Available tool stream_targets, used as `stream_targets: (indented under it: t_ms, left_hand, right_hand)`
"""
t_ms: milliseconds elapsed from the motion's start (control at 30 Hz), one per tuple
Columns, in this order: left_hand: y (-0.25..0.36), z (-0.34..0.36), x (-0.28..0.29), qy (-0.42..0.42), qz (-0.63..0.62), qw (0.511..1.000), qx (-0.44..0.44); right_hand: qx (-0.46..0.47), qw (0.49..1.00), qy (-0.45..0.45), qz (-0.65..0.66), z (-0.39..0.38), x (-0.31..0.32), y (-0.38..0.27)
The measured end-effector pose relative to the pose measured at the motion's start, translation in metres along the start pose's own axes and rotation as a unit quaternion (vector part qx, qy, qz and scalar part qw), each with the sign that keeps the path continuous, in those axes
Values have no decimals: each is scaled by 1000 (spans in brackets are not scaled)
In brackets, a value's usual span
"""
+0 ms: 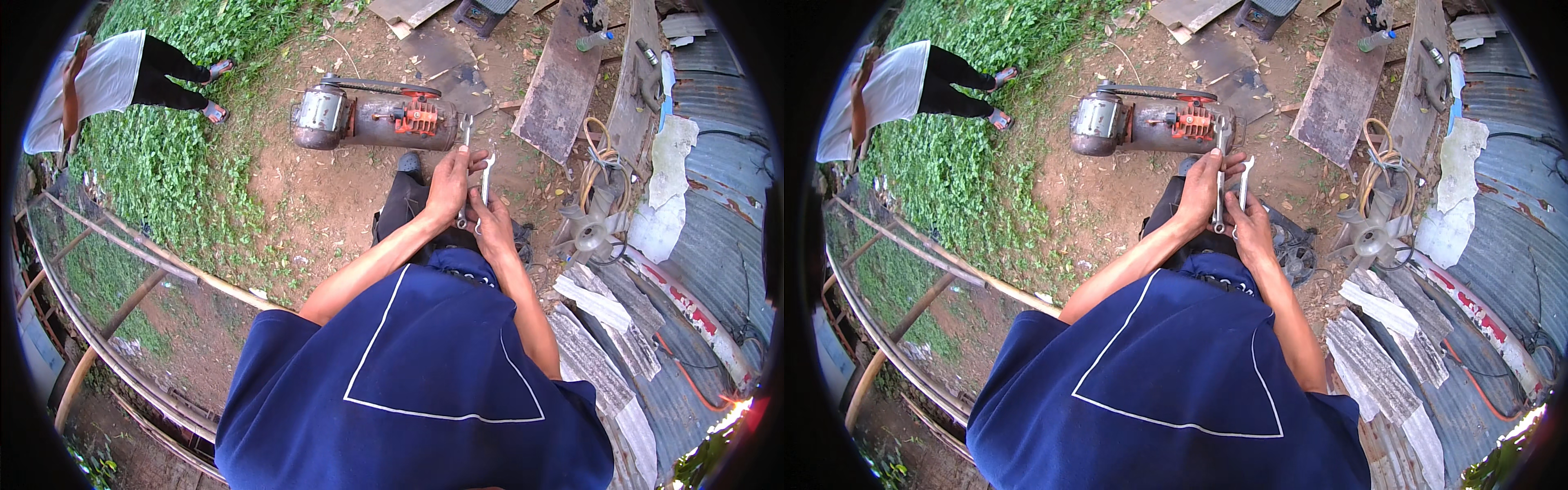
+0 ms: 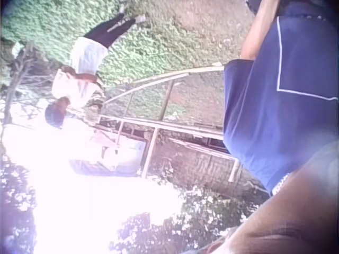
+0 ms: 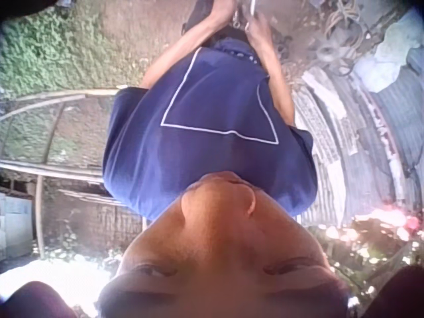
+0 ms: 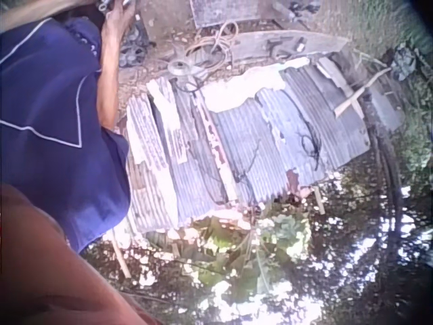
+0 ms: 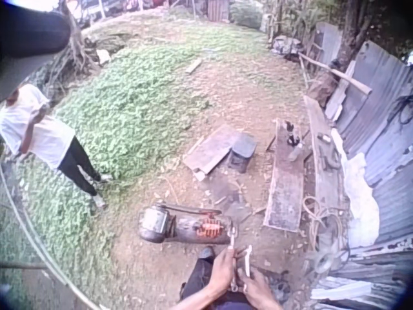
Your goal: The person uses a wrench to loosen or tighten a bolt on a motor attached to an air compressor tank.
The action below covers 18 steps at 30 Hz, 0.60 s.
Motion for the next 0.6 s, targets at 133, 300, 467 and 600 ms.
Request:
stream_targets:
  t_ms: [133, 300, 467, 600]
  left_hand:
    - [11, 1, -4, -30, 51, 998, -16]
    - [22, 2, -3, -98, 160, 979, 77]
    - [16, 14, 7, -139, 33, 987, 67]
    - [22, 22, 14, -87, -60, 993, 43]
  right_hand:
    - [10, 1000, -5, -21, 8, -1, -5]
    - [89, 996, -26, 5, 16, -9, -16]
    - [107, 994, -18, -26, 26, -10, -28]
    - [106, 994, -8, -12, 27, -14, -32]
Point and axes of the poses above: each hand's wrist, its own z-axis towards the middle knuckle, its own x-axis out of the back of the hand, y = z × x, the point moved 6 cm from there along z, towards the middle knuckle, and after that the axes turned 3 degrees about x, right-handed, at the moved point
